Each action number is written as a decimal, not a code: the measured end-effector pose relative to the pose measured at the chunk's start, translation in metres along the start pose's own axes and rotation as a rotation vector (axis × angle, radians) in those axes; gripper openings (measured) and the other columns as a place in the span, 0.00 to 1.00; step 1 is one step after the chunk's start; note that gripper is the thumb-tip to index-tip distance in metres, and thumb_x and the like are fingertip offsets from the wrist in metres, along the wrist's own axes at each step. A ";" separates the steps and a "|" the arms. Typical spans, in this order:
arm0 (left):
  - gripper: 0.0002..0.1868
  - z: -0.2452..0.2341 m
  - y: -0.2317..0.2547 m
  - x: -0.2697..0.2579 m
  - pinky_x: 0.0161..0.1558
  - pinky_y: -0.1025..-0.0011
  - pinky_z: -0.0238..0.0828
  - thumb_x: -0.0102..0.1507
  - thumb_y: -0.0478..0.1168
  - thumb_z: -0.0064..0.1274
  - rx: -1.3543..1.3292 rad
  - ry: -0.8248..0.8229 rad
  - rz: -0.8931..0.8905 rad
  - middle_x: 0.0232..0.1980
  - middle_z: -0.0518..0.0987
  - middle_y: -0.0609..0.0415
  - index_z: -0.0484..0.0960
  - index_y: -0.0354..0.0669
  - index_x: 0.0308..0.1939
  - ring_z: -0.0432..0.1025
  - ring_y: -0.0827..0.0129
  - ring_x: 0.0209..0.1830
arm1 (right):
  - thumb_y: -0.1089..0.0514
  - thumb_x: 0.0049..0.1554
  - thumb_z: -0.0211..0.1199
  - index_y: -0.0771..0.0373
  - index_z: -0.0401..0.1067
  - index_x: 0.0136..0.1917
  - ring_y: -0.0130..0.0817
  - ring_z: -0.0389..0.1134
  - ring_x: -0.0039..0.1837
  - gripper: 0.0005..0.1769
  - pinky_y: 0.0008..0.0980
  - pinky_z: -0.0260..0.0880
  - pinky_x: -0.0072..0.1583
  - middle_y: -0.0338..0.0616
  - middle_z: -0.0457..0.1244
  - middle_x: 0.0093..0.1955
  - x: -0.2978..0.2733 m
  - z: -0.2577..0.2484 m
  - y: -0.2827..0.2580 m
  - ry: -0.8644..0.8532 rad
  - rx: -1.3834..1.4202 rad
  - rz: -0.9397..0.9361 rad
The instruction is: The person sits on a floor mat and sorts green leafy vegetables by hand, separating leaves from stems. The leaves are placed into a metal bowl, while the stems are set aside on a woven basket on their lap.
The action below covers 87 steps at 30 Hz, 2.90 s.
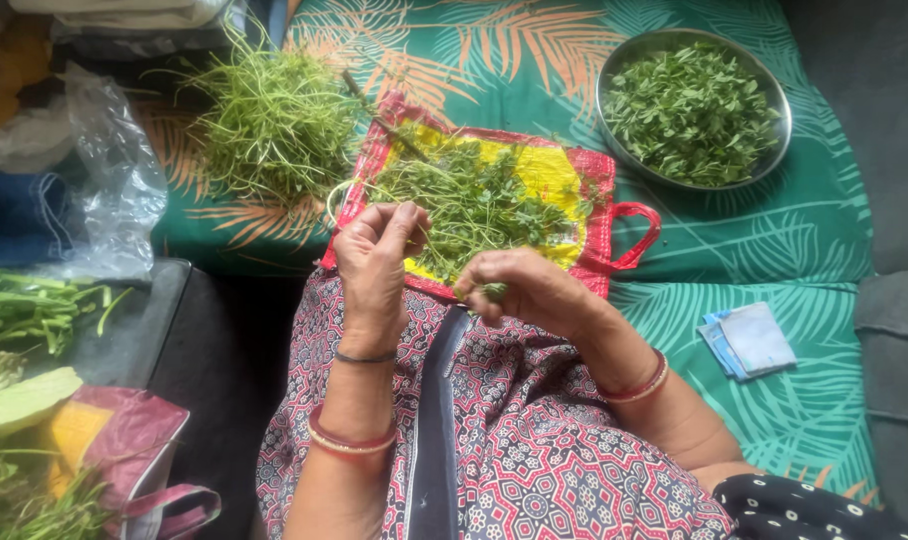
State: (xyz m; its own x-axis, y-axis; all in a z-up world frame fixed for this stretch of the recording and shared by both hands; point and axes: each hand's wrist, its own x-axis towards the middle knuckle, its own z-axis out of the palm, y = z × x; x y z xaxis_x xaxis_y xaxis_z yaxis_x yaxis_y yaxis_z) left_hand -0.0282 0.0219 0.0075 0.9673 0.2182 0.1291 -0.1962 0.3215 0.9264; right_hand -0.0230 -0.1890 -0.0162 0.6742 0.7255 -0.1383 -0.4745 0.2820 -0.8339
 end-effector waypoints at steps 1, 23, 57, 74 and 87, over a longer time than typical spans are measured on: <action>0.08 -0.001 -0.002 0.001 0.37 0.78 0.67 0.68 0.38 0.56 -0.002 0.006 -0.004 0.34 0.82 0.57 0.84 0.37 0.37 0.71 0.79 0.31 | 0.56 0.64 0.57 0.72 0.73 0.53 0.24 0.63 0.37 0.15 0.25 0.64 0.39 0.39 0.65 0.38 -0.001 -0.002 0.001 0.030 -0.017 0.018; 0.10 -0.020 -0.001 0.012 0.44 0.66 0.82 0.65 0.29 0.49 -0.380 0.067 -0.124 0.40 0.83 0.46 0.75 0.36 0.51 0.80 0.66 0.36 | 0.53 0.56 0.64 0.60 0.81 0.47 0.23 0.57 0.32 0.11 0.24 0.56 0.34 0.36 0.62 0.31 0.023 -0.060 0.012 0.726 -0.860 -0.125; 0.06 0.021 -0.031 -0.002 0.29 0.83 0.63 0.63 0.33 0.60 -0.101 -0.096 -0.199 0.35 0.83 0.54 0.84 0.35 0.43 0.72 0.80 0.30 | 0.59 0.62 0.66 0.64 0.77 0.54 0.18 0.67 0.44 0.09 0.21 0.68 0.45 0.36 0.69 0.45 -0.015 -0.005 -0.021 0.606 -0.693 -0.609; 0.05 0.026 -0.042 -0.002 0.25 0.84 0.57 0.62 0.33 0.60 -0.156 -0.150 -0.313 0.30 0.79 0.58 0.82 0.35 0.40 0.67 0.83 0.24 | 0.59 0.61 0.55 0.68 0.73 0.49 0.21 0.59 0.40 0.10 0.22 0.58 0.43 0.39 0.67 0.44 -0.022 -0.060 -0.024 0.359 -0.082 -0.336; 0.05 0.032 -0.048 -0.008 0.20 0.83 0.48 0.62 0.33 0.59 -0.106 -0.209 -0.379 0.28 0.80 0.57 0.82 0.35 0.40 0.58 0.87 0.18 | 0.67 0.62 0.50 0.72 0.74 0.50 0.18 0.45 0.29 0.12 0.24 0.46 0.33 0.30 0.52 0.28 -0.015 -0.063 -0.010 0.455 -0.084 -0.499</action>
State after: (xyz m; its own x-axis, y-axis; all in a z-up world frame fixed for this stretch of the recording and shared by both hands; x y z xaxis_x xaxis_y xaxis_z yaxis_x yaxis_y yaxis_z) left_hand -0.0212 -0.0252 -0.0268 0.9836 -0.1209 -0.1340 0.1739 0.4379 0.8820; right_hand 0.0070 -0.2426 -0.0395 0.9806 0.1796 0.0780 -0.0116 0.4511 -0.8924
